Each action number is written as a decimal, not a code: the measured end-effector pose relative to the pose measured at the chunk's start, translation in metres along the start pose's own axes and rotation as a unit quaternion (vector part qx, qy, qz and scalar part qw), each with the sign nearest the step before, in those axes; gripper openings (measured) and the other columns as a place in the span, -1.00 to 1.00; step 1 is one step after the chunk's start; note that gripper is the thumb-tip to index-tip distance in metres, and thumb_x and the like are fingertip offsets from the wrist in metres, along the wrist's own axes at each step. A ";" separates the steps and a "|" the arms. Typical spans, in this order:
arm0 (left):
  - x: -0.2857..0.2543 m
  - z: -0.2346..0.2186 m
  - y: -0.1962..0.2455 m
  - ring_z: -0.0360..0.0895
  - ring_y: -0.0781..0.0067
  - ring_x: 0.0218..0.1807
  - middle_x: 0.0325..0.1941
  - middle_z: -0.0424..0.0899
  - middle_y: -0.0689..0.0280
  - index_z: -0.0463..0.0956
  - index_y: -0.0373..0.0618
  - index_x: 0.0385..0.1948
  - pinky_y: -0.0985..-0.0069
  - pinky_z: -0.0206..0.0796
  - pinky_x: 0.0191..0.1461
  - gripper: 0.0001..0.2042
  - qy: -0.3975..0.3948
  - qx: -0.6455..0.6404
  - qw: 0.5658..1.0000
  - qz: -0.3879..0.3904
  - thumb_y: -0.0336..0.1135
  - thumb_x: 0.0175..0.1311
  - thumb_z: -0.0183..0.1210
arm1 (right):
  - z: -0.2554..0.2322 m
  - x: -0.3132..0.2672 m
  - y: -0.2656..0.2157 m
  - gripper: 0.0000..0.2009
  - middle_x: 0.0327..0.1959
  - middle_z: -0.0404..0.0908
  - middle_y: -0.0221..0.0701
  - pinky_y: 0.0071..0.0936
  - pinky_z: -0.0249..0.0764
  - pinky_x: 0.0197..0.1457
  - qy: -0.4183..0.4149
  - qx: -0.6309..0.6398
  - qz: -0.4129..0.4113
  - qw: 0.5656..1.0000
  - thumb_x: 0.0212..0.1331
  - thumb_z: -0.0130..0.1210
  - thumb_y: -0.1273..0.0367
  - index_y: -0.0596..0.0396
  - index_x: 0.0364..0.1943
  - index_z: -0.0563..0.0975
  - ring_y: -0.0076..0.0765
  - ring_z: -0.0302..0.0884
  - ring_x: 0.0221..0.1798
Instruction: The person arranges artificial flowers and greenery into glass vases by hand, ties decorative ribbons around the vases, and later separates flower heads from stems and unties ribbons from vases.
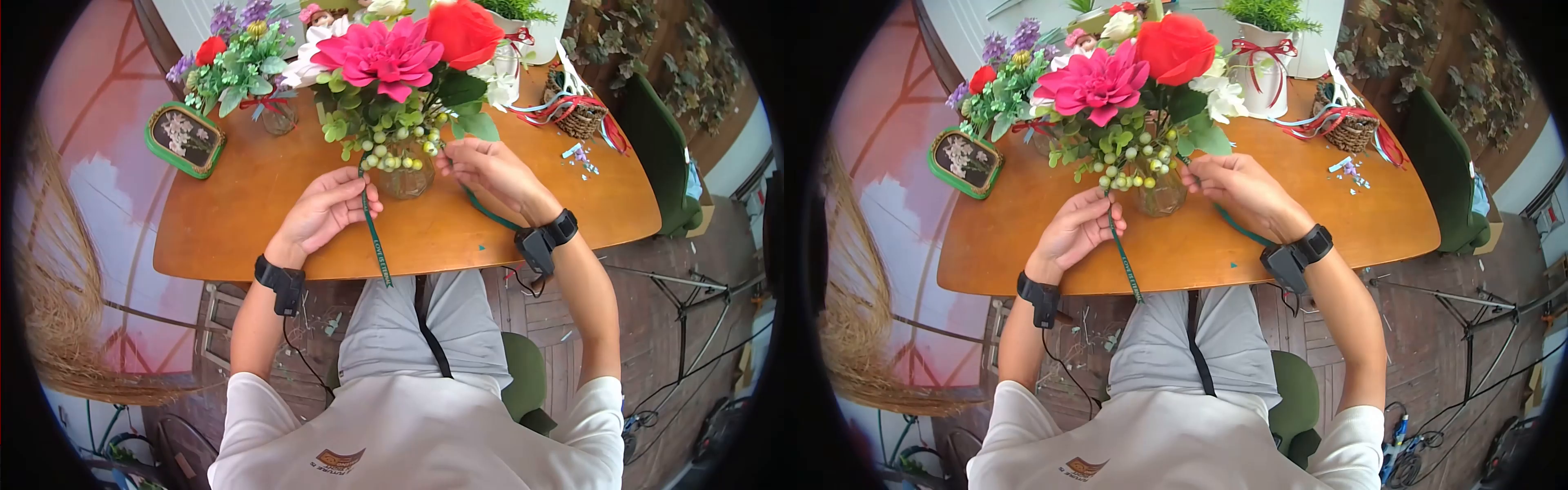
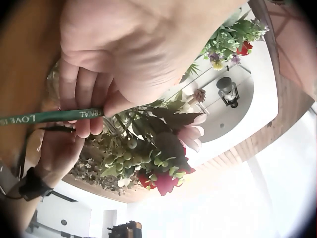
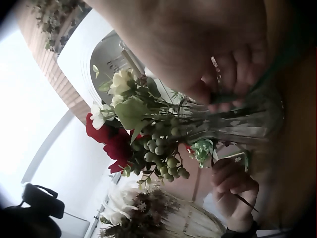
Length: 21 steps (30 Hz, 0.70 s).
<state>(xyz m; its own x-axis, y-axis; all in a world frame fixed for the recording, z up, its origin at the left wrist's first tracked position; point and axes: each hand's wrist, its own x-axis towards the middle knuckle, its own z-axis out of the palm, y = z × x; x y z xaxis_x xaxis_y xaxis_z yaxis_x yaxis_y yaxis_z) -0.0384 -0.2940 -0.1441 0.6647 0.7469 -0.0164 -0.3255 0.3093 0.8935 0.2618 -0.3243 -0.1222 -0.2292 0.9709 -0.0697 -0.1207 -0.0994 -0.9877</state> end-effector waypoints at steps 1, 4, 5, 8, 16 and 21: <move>-0.002 -0.007 0.002 0.67 0.37 -0.14 -0.23 0.65 0.27 0.48 -0.14 -0.08 0.42 0.53 0.00 -0.89 0.004 -0.005 1.000 0.002 -0.36 0.49 0.09 | -0.001 0.002 0.000 -0.70 -0.11 0.68 -0.51 -0.71 0.45 -0.03 -0.004 -0.003 0.005 1.000 0.44 0.11 0.22 0.18 -0.03 0.64 -0.68 0.55 -0.14; -0.009 -0.029 0.014 0.68 0.44 -0.10 -0.18 0.70 0.27 0.51 -0.16 0.01 0.48 0.51 0.06 -0.79 0.006 0.149 0.989 0.007 -0.31 0.46 0.15 | -0.009 0.011 -0.004 -0.67 -0.10 0.67 -0.42 -0.60 0.49 0.05 0.003 -0.050 -0.018 0.999 0.46 0.06 0.21 0.20 0.03 0.61 -0.60 0.59 -0.12; -0.011 -0.032 0.019 0.68 0.44 -0.10 -0.18 0.70 0.27 0.51 -0.16 0.01 0.48 0.51 0.06 -0.79 0.009 0.146 0.989 0.010 -0.31 0.46 0.15 | -0.013 0.015 -0.004 -0.67 -0.10 0.67 -0.42 -0.60 0.49 0.05 -0.001 -0.054 -0.016 0.998 0.46 0.06 0.21 0.20 0.03 0.61 -0.60 0.59 -0.12; -0.009 -0.039 0.029 0.65 0.55 -0.15 -0.21 0.69 0.33 0.48 -0.23 0.14 0.59 0.47 0.02 -0.67 0.061 0.235 0.970 -0.008 -0.27 0.45 0.17 | -0.021 0.027 -0.004 -0.73 -0.29 0.54 -0.51 -0.55 0.48 -0.04 -0.027 -0.030 -0.034 0.999 0.48 0.01 0.24 0.15 0.01 0.54 -0.56 0.53 -0.22; 0.032 -0.073 0.025 0.58 0.56 -0.16 -0.22 0.67 0.30 0.51 -0.31 0.16 0.60 0.42 -0.05 -0.61 0.091 0.407 0.909 -0.013 -0.23 0.43 0.18 | -0.027 0.059 0.000 -0.81 -0.23 0.46 -0.51 -0.37 0.47 -0.12 -0.029 0.034 -0.090 0.995 0.44 0.06 0.28 0.01 0.01 0.53 -0.44 0.47 -0.27; 0.061 -0.050 0.032 0.58 0.42 0.07 0.07 0.70 0.16 0.52 -0.28 0.17 0.48 0.40 0.17 -0.63 0.042 0.483 0.853 0.192 -0.25 0.45 0.15 | -0.056 0.090 0.018 -0.80 -0.13 0.54 -0.47 -0.28 0.55 -0.10 0.006 0.099 -0.057 0.993 0.43 0.07 0.30 0.03 0.03 0.54 -0.31 0.56 -0.17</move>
<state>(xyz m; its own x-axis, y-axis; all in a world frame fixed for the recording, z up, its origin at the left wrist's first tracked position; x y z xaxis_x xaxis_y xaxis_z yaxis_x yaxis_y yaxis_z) -0.0417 -0.2098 -0.1389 0.5693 0.7363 0.3656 0.2249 -0.5673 0.7922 0.2927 -0.2266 -0.1541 -0.1911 0.9808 0.0384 -0.3330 -0.0280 -0.9425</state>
